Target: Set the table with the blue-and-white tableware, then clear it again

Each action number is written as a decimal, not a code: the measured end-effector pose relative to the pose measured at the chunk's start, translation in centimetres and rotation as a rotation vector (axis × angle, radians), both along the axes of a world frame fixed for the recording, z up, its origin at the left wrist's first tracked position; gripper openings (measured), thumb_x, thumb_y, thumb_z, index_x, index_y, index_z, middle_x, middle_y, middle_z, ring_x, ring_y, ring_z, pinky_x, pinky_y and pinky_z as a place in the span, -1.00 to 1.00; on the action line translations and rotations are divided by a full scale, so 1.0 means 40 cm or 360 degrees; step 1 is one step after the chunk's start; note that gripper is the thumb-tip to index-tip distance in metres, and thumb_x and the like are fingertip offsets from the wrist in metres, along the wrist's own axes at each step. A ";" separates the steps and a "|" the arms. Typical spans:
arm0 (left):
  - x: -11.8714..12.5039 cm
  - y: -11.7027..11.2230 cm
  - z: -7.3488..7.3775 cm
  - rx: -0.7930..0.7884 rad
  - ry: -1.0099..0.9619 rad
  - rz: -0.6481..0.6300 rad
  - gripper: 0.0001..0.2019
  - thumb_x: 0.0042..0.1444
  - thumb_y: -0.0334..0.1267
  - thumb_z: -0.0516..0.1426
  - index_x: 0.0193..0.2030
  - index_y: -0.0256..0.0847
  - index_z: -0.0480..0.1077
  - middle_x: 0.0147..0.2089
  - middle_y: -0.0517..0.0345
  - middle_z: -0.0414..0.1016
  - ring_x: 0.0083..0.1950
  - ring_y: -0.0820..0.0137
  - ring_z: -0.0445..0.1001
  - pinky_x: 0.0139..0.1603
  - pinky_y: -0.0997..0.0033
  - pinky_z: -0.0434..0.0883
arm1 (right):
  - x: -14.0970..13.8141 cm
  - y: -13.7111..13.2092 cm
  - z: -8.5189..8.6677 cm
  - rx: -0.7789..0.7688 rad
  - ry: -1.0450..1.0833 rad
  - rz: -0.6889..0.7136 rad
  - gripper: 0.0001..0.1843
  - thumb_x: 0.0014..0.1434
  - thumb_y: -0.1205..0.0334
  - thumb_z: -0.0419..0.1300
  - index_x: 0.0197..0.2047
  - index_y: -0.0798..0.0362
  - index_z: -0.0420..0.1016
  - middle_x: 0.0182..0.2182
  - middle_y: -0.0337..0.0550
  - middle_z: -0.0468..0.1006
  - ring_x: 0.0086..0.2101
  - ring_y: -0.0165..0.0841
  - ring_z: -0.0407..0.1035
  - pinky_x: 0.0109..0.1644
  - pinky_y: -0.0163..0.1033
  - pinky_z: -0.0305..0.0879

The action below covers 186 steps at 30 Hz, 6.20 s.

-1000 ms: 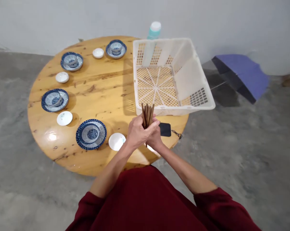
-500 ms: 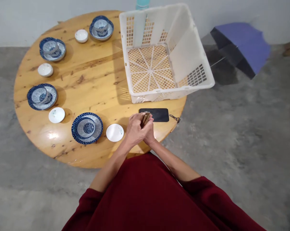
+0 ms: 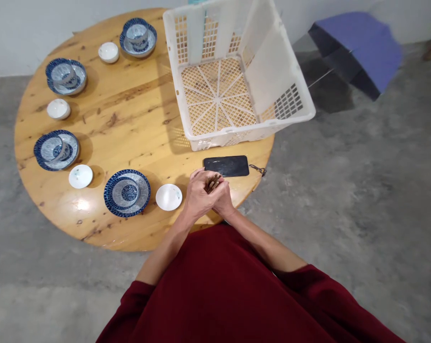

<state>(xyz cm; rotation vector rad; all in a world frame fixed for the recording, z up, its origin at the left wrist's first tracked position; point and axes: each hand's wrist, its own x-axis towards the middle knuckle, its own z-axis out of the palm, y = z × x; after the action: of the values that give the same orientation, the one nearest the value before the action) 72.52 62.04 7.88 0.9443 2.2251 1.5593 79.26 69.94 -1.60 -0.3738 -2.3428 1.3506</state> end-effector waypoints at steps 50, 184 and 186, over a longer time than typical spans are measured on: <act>-0.023 -0.029 -0.025 -0.0016 -0.0202 -0.0335 -0.86 0.20 -0.34 0.14 -0.14 -0.16 0.52 -0.07 0.05 0.64 -0.01 0.24 0.58 0.03 0.23 0.48 | 0.013 0.117 0.348 0.0208 0.0291 0.0235 -0.79 0.27 0.26 0.19 -0.06 -0.07 0.60 -0.17 -0.10 0.63 -0.14 -0.26 0.53 -0.02 -0.10 0.51; 0.176 -0.461 -0.285 -0.0146 -0.1203 0.0734 -0.61 0.18 0.07 0.18 -0.38 -0.27 0.51 -0.41 0.00 0.62 -0.46 0.40 0.53 -0.40 0.43 0.50 | -0.337 -0.135 -0.033 -0.0961 -0.0858 -0.0142 -0.63 0.11 0.29 0.35 -0.65 0.10 0.35 -0.73 -0.32 0.33 -0.69 -0.58 0.16 -0.69 -0.46 0.05; 0.174 -0.462 -0.285 -0.0155 -0.1212 0.0726 -0.63 0.19 0.04 0.17 -0.33 -0.28 0.52 -0.40 0.00 0.62 -0.45 0.40 0.53 -0.39 0.43 0.50 | -0.336 -0.137 -0.032 -0.0978 -0.0840 -0.0144 -0.64 0.11 0.35 0.34 -0.65 0.10 0.35 -0.73 -0.33 0.33 -0.69 -0.60 0.13 -0.68 -0.48 0.04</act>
<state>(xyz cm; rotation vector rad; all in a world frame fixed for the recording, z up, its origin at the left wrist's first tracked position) 79.50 43.55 -3.51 -0.2116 1.9662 1.5876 65.81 64.45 -2.88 -1.1191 -2.1800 2.1123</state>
